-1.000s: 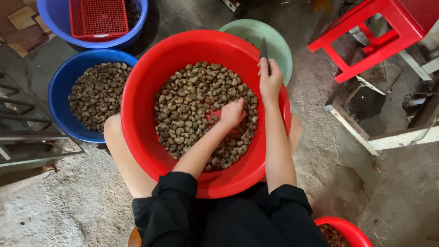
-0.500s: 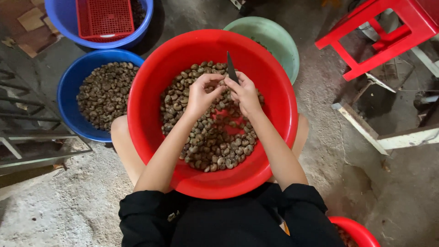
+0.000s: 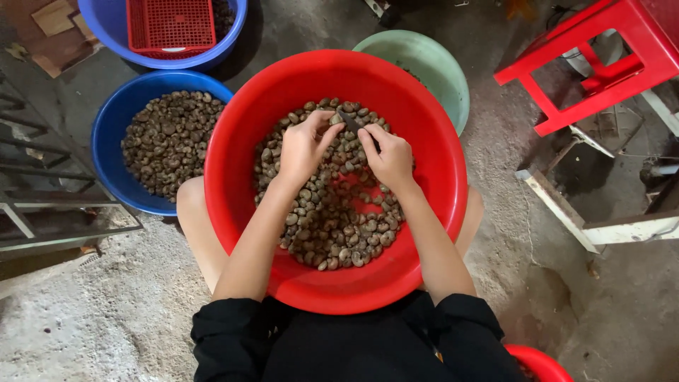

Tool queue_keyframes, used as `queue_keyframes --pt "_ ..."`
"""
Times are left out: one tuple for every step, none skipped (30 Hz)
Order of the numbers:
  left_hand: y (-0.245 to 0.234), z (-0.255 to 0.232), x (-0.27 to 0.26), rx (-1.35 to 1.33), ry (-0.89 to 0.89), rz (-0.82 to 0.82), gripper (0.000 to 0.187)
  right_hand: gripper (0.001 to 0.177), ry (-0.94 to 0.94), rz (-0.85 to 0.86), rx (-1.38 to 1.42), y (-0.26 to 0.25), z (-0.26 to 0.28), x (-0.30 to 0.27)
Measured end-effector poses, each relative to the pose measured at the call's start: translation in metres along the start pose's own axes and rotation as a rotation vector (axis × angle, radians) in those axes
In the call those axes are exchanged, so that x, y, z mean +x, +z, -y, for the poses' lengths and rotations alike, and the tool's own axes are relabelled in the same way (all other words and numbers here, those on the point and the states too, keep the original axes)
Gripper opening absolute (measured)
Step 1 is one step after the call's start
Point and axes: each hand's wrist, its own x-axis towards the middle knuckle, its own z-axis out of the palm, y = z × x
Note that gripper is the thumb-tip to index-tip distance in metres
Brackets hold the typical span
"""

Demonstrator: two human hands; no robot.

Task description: Manually peeling or cracking open nuts using a small knife over a plastic bowl.

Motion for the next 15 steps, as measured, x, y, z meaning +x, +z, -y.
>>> queue_keyframes --pt "-0.002 0.000 0.000 0.001 -0.001 0.001 0.026 0.020 0.001 0.000 0.001 0.002 -0.006 0.000" --pt "-0.003 -0.001 0.001 0.048 0.016 0.005 0.024 0.021 -0.053 -0.020 -0.103 0.003 -0.012 -0.001" --pt "-0.005 -0.001 0.001 0.094 0.034 0.009 0.023 0.022 -0.107 -0.041 -0.207 0.005 -0.018 -0.001" --pt "-0.005 0.000 0.002 0.094 0.034 0.010 0.023 0.022 -0.106 -0.041 -0.207 0.001 -0.017 0.001" --pt "-0.006 0.001 0.002 0.066 0.029 0.016 0.022 0.022 -0.130 -0.068 -0.248 -0.003 -0.015 0.002" --pt "-0.006 0.001 0.003 0.038 0.024 0.022 0.022 0.023 -0.154 -0.095 -0.288 -0.008 -0.014 0.003" --pt "-0.009 -0.003 0.002 0.037 0.026 0.023 0.022 0.023 -0.152 -0.096 -0.289 -0.006 -0.014 0.002" --pt "-0.011 -0.006 0.002 -0.015 0.025 0.024 0.021 0.021 -0.169 -0.097 -0.260 -0.005 -0.014 0.001" --pt "-0.014 -0.011 0.001 -0.065 0.022 0.024 0.020 0.019 -0.188 -0.097 -0.227 -0.003 -0.014 0.000" --pt "-0.016 -0.011 0.002 -0.063 0.022 0.023 0.020 0.019 -0.189 -0.098 -0.226 -0.006 -0.014 0.003" --pt "-0.018 -0.011 0.002 -0.081 0.029 0.033 0.020 0.021 -0.165 -0.079 -0.239 -0.009 -0.013 0.004" --pt "-0.019 -0.011 0.002 -0.099 0.036 0.042 0.020 0.023 -0.141 -0.060 -0.253 -0.012 -0.013 0.005" --pt "-0.020 -0.013 0.003 -0.102 0.040 0.045 0.020 0.023 -0.139 -0.063 -0.257 -0.007 -0.014 0.004" --pt "-0.020 -0.015 0.004 -0.055 0.080 0.085 0.019 0.022 0.037 -0.048 0.097 -0.003 -0.016 0.003" --pt "-0.020 -0.019 0.001 -0.007 0.115 0.120 0.018 0.022 0.210 -0.026 0.455 0.000 -0.017 0.000"
